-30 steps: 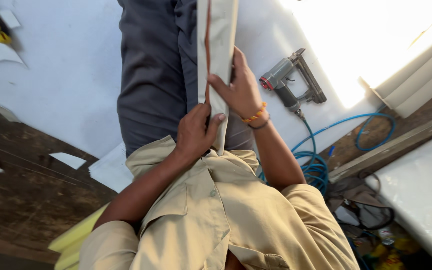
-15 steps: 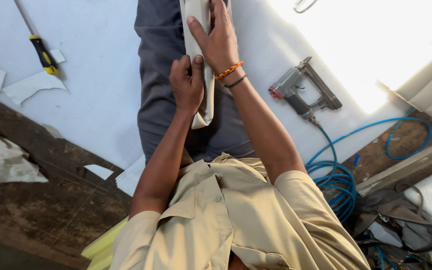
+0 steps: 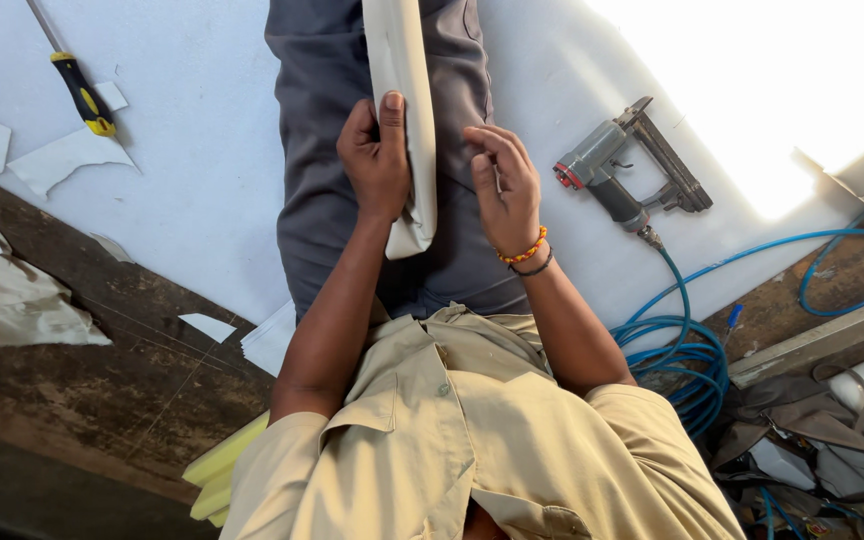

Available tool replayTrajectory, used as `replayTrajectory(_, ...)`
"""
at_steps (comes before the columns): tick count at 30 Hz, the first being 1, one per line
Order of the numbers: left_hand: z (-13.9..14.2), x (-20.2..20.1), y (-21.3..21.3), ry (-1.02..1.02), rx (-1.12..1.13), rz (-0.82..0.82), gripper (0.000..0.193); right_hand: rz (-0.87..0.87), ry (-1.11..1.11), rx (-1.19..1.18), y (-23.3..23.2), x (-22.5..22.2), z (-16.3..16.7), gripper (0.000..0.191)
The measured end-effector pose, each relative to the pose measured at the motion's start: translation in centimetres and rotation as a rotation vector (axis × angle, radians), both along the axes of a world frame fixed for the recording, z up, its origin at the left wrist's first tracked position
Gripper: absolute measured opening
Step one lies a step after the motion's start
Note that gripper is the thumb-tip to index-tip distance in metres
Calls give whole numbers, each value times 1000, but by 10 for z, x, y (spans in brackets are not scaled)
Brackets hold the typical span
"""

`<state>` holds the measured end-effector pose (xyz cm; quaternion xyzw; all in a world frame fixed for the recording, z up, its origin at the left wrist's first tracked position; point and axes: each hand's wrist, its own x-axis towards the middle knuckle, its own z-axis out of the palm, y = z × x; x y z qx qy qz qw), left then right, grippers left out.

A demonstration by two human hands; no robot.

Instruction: The person sits on the floor with a long foam strip on their lap and wraps it with beige fabric, folding the edges over. They use a hot glue gun to secure the fabric along the strip and finish by picking up a pneumatic nail gun.

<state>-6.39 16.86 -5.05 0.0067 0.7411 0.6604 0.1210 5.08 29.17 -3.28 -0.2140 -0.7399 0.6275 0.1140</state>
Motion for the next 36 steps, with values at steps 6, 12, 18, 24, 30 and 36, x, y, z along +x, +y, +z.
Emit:
replayTrajectory(6, 4, 6, 16, 21, 81, -30, 42, 25, 157, -193, 10, -10, 8, 42)
replayTrajectory(12, -1, -1, 26, -34, 119, 18, 45, -108, 164, -314, 30, -32, -19, 37)
replayTrajectory(18, -8, -3, 12, -136, 218, 29, 48, -82, 88, -237, 35, -49, -36, 32)
replayTrajectory(24, -4, -2, 30, -71, 137, 28, 43, -104, 60, -153, 27, -56, -26, 30)
replayTrajectory(30, 10, -3, 51, 261, -244, -23, 42, -73, 96, -108, 29, -62, -15, 32)
replayTrajectory(36, 16, -6, 49, 242, -330, -72, 47, 128, 2, -103, 20, -29, 8, 64)
